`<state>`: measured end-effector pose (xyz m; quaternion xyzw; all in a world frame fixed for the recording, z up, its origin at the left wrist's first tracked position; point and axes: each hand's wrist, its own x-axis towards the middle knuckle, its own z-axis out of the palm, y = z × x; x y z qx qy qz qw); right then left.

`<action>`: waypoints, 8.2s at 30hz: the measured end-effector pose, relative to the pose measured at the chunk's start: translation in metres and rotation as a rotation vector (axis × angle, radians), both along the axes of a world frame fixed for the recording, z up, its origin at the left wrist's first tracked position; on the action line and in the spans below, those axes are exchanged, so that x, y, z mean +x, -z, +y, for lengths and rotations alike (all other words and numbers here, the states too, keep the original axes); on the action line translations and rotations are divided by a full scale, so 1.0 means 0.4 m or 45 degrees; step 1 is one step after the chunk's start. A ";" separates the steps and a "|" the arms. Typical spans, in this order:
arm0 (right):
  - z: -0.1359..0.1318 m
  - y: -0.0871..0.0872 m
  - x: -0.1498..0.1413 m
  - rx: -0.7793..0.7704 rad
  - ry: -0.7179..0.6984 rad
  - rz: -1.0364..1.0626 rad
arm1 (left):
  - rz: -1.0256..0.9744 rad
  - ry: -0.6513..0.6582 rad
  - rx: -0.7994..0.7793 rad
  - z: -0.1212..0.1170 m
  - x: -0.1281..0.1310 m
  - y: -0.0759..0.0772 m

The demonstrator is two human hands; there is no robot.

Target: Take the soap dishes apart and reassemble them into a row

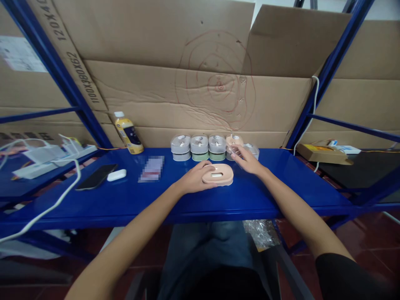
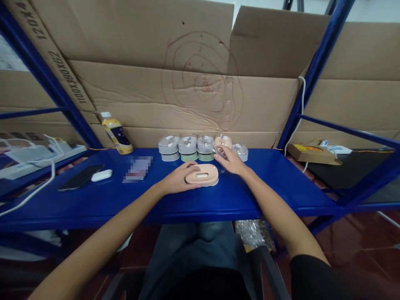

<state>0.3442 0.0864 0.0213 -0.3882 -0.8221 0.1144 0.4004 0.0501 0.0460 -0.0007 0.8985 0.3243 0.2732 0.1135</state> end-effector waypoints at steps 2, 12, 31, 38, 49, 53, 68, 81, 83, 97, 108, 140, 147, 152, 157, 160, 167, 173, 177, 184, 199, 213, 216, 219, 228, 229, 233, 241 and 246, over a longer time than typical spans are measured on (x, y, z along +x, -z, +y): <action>-0.008 0.002 -0.009 0.024 -0.063 -0.059 | -0.032 -0.068 -0.065 0.002 0.005 0.001; -0.044 0.019 -0.095 0.076 -0.361 -0.206 | -0.295 -0.180 -0.303 0.026 0.015 0.030; -0.041 0.009 -0.098 0.163 -0.413 -0.459 | -0.267 -0.107 -0.289 0.024 0.019 0.019; -0.055 0.001 -0.103 0.244 -0.354 -0.570 | -0.258 -0.094 -0.254 0.035 0.019 0.020; -0.044 0.013 -0.099 -0.052 -0.367 -0.563 | -0.250 -0.076 -0.310 0.050 0.014 0.046; -0.036 0.008 -0.075 -0.089 -0.428 -0.587 | -0.228 -0.066 -0.283 0.052 0.010 0.049; -0.234 0.037 0.307 -0.241 0.499 -0.764 | -0.147 -0.107 -0.208 0.058 0.008 0.053; 0.149 0.043 0.441 -0.521 1.390 -0.174 | -0.118 -0.113 -0.198 0.062 0.002 0.054; 0.184 0.057 0.411 -0.502 1.376 -0.127 | -0.109 -0.111 -0.195 0.062 0.001 0.054; 0.111 0.065 0.262 0.131 0.898 -0.599 | -0.081 -0.112 -0.207 0.059 -0.003 0.048; -0.046 0.024 0.135 -0.026 0.782 -0.781 | -0.060 -0.088 -0.174 0.063 -0.009 0.052; 0.022 0.038 -0.011 -0.139 0.237 0.192 | 0.039 0.015 -0.116 0.015 0.003 0.021; 0.012 0.034 -0.011 -0.079 0.265 0.147 | -0.010 -0.013 -0.102 0.021 0.005 0.026; 0.018 0.037 -0.006 -0.066 0.265 0.167 | -0.054 -0.064 -0.108 0.025 -0.004 0.014; 0.015 0.023 -0.002 -0.088 0.295 0.215 | -0.295 -0.248 -0.009 0.047 -0.022 0.007; 0.012 0.016 0.000 -0.092 0.266 0.263 | -0.341 -0.361 0.020 0.052 -0.031 0.006; 0.009 0.013 0.003 -0.126 0.161 0.347 | -0.041 -0.074 -0.011 0.013 -0.013 0.004; -0.023 0.009 -0.016 -0.102 -0.089 0.110 | -0.015 -0.017 -0.042 0.009 0.003 0.015; -0.031 0.015 -0.050 0.014 -0.253 -0.082 | -0.090 -0.099 -0.149 0.022 0.009 0.029; -0.045 0.002 -0.089 0.053 -0.471 -0.299 | -0.289 0.057 -0.293 0.043 0.022 0.061; -0.077 0.009 -0.108 -0.047 -0.297 -0.544 | -0.237 0.010 -0.327 0.040 0.025 0.058; -0.108 -0.018 -0.130 -0.068 -0.164 -0.717 | -0.186 0.019 -0.330 0.047 0.023 0.054; -0.109 -0.007 -0.123 -0.069 -0.190 -0.630 | -0.183 0.054 -0.285 0.048 0.019 0.051; -0.111 0.012 -0.100 -0.043 -0.281 -0.540 | -0.160 0.038 -0.255 0.044 0.013 0.046; -0.265 0.046 0.107 -0.109 0.046 -0.723 | -0.153 0.032 -0.255 0.042 0.016 0.053; -0.278 0.045 0.133 -0.102 0.149 -0.758 | -0.155 0.020 -0.265 0.043 0.016 0.054; -0.253 0.038 0.198 0.023 0.529 -0.932 | -0.191 0.017 -0.304 0.048 0.015 0.055; 0.008 0.050 0.183 0.176 0.859 -1.112 | -0.185 0.023 -0.344 0.047 0.016 0.050; 0.125 0.055 0.168 0.103 0.888 -1.130 | -0.187 0.031 -0.364 0.048 0.016 0.049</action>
